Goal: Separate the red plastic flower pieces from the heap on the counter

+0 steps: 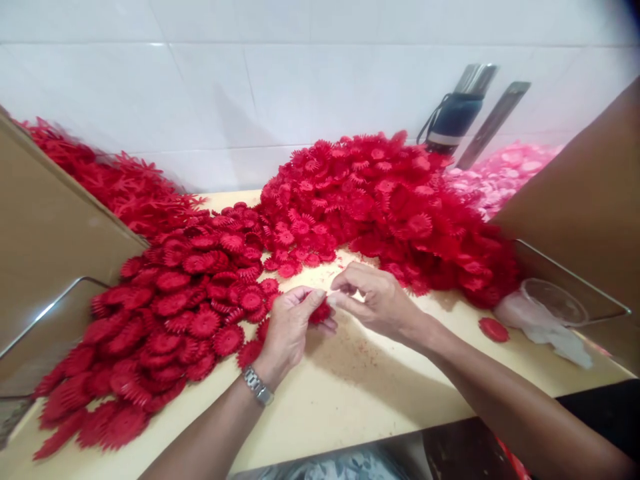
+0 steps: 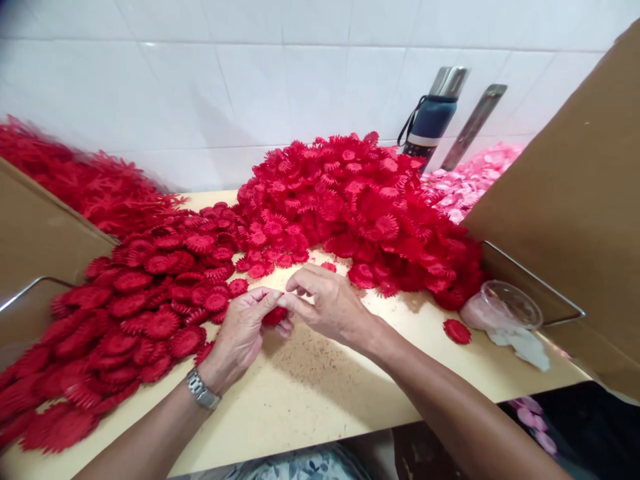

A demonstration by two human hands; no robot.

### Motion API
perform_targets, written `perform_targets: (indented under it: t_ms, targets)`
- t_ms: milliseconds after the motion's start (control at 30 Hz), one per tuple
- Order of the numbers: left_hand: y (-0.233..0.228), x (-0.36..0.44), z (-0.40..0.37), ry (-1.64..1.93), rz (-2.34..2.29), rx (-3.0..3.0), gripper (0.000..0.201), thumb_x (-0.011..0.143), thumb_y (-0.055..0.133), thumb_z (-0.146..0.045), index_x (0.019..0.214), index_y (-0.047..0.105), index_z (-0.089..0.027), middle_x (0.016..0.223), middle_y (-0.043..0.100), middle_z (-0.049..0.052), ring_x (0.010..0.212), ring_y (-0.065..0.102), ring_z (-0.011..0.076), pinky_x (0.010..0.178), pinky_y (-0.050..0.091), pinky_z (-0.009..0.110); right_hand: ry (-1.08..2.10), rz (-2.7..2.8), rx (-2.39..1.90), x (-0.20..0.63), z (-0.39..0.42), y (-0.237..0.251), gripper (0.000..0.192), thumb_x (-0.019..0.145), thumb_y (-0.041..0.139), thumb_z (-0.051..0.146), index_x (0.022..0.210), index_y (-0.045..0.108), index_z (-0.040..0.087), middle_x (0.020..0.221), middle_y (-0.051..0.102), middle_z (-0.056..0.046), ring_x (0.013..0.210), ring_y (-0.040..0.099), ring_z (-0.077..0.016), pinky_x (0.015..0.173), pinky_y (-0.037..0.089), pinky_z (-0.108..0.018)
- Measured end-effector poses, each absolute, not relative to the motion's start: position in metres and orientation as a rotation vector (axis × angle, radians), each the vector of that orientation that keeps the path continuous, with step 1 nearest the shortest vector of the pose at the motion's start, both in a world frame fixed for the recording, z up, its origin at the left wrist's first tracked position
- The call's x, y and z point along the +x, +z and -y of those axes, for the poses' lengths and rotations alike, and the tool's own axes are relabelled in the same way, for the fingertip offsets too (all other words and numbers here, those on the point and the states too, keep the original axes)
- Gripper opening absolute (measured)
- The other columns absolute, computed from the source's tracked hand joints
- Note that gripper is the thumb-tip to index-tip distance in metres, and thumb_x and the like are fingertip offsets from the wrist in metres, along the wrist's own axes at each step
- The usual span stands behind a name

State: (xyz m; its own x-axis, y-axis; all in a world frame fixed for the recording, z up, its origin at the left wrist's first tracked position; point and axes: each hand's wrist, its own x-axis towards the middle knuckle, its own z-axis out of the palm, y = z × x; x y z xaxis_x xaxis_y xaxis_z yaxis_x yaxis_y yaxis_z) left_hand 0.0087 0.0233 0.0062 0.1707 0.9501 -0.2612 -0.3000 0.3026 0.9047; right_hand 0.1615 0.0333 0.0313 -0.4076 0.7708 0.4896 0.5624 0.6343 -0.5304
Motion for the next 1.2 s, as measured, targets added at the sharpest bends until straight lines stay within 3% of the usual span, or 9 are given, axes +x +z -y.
perform_targets:
  t_ms: [133,233,400,533,667,767,933,1200]
  targets:
    - [0.014,0.01,-0.019,1.07,-0.882,0.779,0.019,0.077,0.058,-0.029,0.074,0.06,-0.011,0.062,0.062,0.002,0.047,0.051,0.007,0.047,0.046,0.019,0.392,2.182,-0.995,0.149,-0.037,0.015,0.012,0.074,0.059,0.015,0.068,0.048,0.017,0.068,0.051,0.0,0.063,0.045,-0.0108,0.057,0.035,-0.022]
    - [0.017,0.008,-0.013,1.02,-0.929,0.81,0.015,0.075,0.06,-0.023,0.082,0.061,-0.01,0.073,0.066,0.004,0.055,0.056,0.0093,0.052,0.049,0.021,0.42,2.163,-1.009,0.144,-0.038,0.004,0.014,0.075,0.051,0.009,0.066,0.046,0.017,0.065,0.049,0.002,0.06,0.043,-0.0096,0.055,0.032,-0.021]
    - [0.014,0.003,-0.003,1.022,-1.077,0.802,0.015,0.069,0.063,-0.015,0.083,0.06,-0.009,0.065,0.065,0.003,0.053,0.06,0.014,0.05,0.052,0.025,0.329,2.159,-1.047,0.145,-0.037,0.001,0.015,0.075,0.045,0.008,0.063,0.048,0.017,0.059,0.045,0.002,0.053,0.038,-0.0086,0.05,0.028,-0.021]
    - [0.016,-0.001,0.001,1.022,-1.131,0.76,0.012,0.068,0.063,-0.014,0.078,0.059,-0.009,0.063,0.066,0.005,0.052,0.062,0.0158,0.051,0.053,0.026,0.006,2.068,-1.323,0.171,-0.049,0.01,0.019,0.08,0.04,0.01,0.067,0.053,0.015,0.061,0.049,-0.002,0.055,0.041,-0.0115,0.054,0.032,-0.024]
    - [0.016,-0.003,-0.002,1.009,-1.054,0.628,0.017,0.07,0.061,-0.011,0.087,0.06,-0.01,0.072,0.069,0.007,0.06,0.066,0.0171,0.062,0.055,0.029,-0.32,2.06,-1.604,0.195,-0.058,0.019,0.017,0.084,0.046,0.019,0.078,0.06,0.014,0.078,0.059,-0.01,0.074,0.05,-0.0195,0.07,0.038,-0.031]
    - [0.012,0.0,-0.005,1.02,-0.916,0.551,0.013,0.076,0.057,-0.017,0.085,0.063,-0.01,0.078,0.069,0.009,0.073,0.066,0.019,0.072,0.054,0.033,-0.119,2.089,-1.389,0.19,-0.051,0.022,0.016,0.085,0.048,0.024,0.085,0.061,0.015,0.08,0.059,-0.008,0.076,0.051,-0.0184,0.071,0.041,-0.03]
    - [0.004,0.004,-0.003,1.017,-0.818,0.558,0.015,0.077,0.056,-0.018,0.086,0.067,-0.012,0.083,0.068,0.007,0.072,0.064,0.0142,0.072,0.054,0.029,0.254,2.352,-0.918,0.157,-0.035,0.009,0.009,0.078,0.06,0.023,0.074,0.056,0.016,0.071,0.051,-0.003,0.069,0.046,-0.0147,0.061,0.038,-0.026]
    - [0.003,0.007,0.002,1.047,-0.848,0.602,0.021,0.072,0.061,-0.015,0.092,0.068,-0.013,0.089,0.068,0.008,0.088,0.062,0.0192,0.078,0.052,0.032,0.344,2.276,-0.879,0.15,-0.033,-0.006,0.018,0.085,0.042,0.013,0.068,0.048,0.016,0.068,0.046,-0.003,0.065,0.042,-0.013,0.058,0.035,-0.025]
